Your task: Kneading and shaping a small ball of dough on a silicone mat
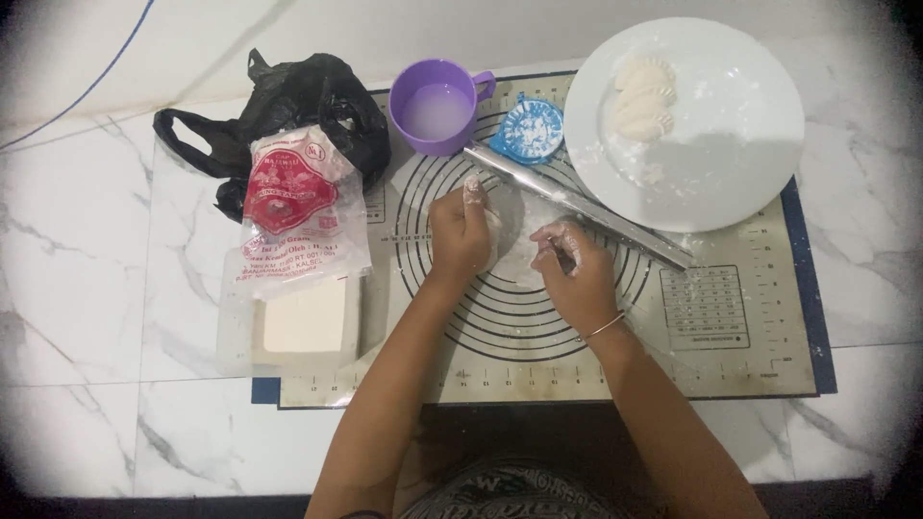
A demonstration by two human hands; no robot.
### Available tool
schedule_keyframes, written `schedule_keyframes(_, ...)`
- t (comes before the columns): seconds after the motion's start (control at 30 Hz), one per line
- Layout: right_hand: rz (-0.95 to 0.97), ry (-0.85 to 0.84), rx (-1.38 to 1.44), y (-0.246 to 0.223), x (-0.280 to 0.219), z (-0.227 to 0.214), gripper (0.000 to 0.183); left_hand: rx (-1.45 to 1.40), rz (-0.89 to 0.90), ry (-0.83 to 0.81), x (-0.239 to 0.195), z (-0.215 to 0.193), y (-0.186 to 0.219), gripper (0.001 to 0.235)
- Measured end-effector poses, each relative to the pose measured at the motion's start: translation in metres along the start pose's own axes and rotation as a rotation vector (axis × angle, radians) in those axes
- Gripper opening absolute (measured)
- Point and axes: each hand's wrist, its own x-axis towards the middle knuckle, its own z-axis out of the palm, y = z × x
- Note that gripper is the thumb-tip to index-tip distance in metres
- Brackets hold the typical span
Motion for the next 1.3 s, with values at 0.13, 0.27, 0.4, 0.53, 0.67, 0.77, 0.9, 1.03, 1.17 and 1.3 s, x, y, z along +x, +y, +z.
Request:
schedule_keyframes(0.13,0.014,-0.002,-0.006,0.004,0.001,-0.001,0.017,0.016,-0.022,0.012,-0.003,-0.002,0.004,0.041)
schedule_keyframes(0.27,0.020,0.015,0.002,0.003,0.002,-0.001,0.016,0.193,0.007,-0.009,-0.010,-0.016,0.033,0.026)
schedule_keyframes(0.4,0.077,0.010,-0.007,0.007,0.001,0.001,0.016,0.413,0.058,-0.229,-0.018,-0.043,0.068,0.017)
schedule_keyframes(0.53,0.078,-0.007,-0.030,0.001,0.001,0.002,0.014,0.659,-0.038,-0.429,-0.008,-0.046,0.096,0.028)
schedule_keyframes(0.67,0.082,-0.022,-0.013,-0.007,0.002,-0.002,0.016,0.668,-0.194,-0.670,0.002,-0.034,0.114,0.051)
schedule_keyframes(0.77,0.106,-0.028,-0.011,-0.006,0.002,-0.002,0.017,0.735,-0.299,-0.794,-0.004,-0.031,0.108,0.049)
schedule_keyframes(0.9,0.085,-0.040,0.007,-0.003,0.001,-0.001,0.014,0.844,-0.225,-0.814,-0.009,-0.027,0.080,0.031)
schedule_keyframes(1.03,0.111,-0.060,-0.008,0.000,0.001,0.004,0.014,0.859,-0.207,-0.802,-0.007,-0.021,0.073,0.024)
schedule_keyframes(1.17,0.105,-0.060,-0.003,0.000,0.000,0.004,0.015,0.831,-0.205,-0.792,-0.009,-0.021,0.070,0.021)
schedule_keyframes(1.3,0.088,-0.047,0.015,-0.007,0.002,0.002,0.015,0.811,-0.242,-0.816,0.009,-0.037,0.122,0.026)
